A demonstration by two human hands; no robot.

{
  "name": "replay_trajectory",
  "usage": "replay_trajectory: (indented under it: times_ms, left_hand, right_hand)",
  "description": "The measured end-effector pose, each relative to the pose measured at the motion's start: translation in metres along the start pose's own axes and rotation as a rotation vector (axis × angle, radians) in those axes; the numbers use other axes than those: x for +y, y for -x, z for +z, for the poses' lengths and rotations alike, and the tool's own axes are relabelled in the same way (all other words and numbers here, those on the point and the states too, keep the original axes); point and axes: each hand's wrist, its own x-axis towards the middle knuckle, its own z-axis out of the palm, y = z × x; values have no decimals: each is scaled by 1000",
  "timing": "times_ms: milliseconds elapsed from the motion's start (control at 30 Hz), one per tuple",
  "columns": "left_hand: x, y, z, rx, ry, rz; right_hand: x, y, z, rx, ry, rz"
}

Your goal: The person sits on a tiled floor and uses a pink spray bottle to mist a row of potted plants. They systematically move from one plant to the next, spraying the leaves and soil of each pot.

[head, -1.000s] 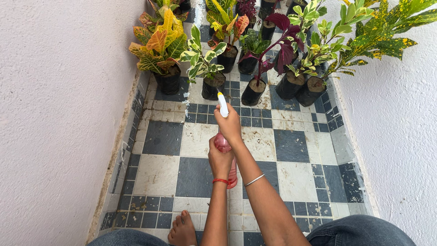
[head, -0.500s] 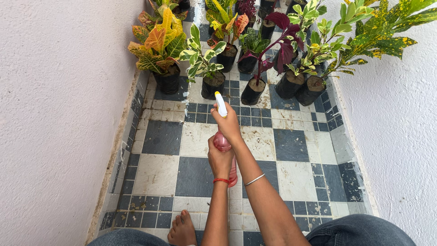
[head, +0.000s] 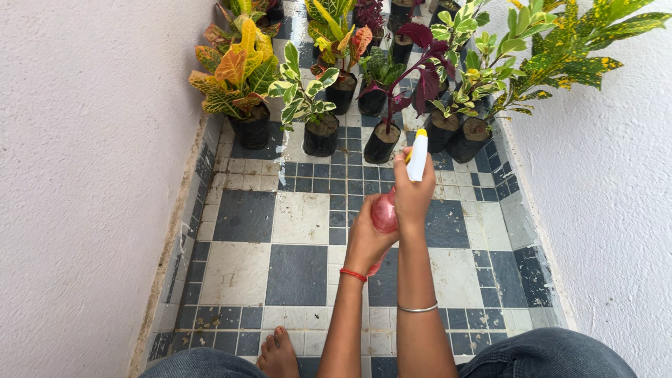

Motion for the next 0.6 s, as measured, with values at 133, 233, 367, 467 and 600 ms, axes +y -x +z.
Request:
replay_trajectory:
  times_ms: [133,233,367,467,600]
  left_hand:
    - [12,-1,4,-24,-50,-55]
    - [8,0,0,-7,-75,-55]
    - [-5,1,-2,15,-50,-52]
    - [-16,2,0,45,-134,-61]
    - [-29,2,3,27,-191,-116]
  right_hand:
    - [-9,1,-8,18,10,35]
    - [-5,1,-3,-11,-28,61]
    - [13,0,5,-61,-42,43]
    - [31,1,5,-25,55,104]
    - [52,4,-1,8,22,180]
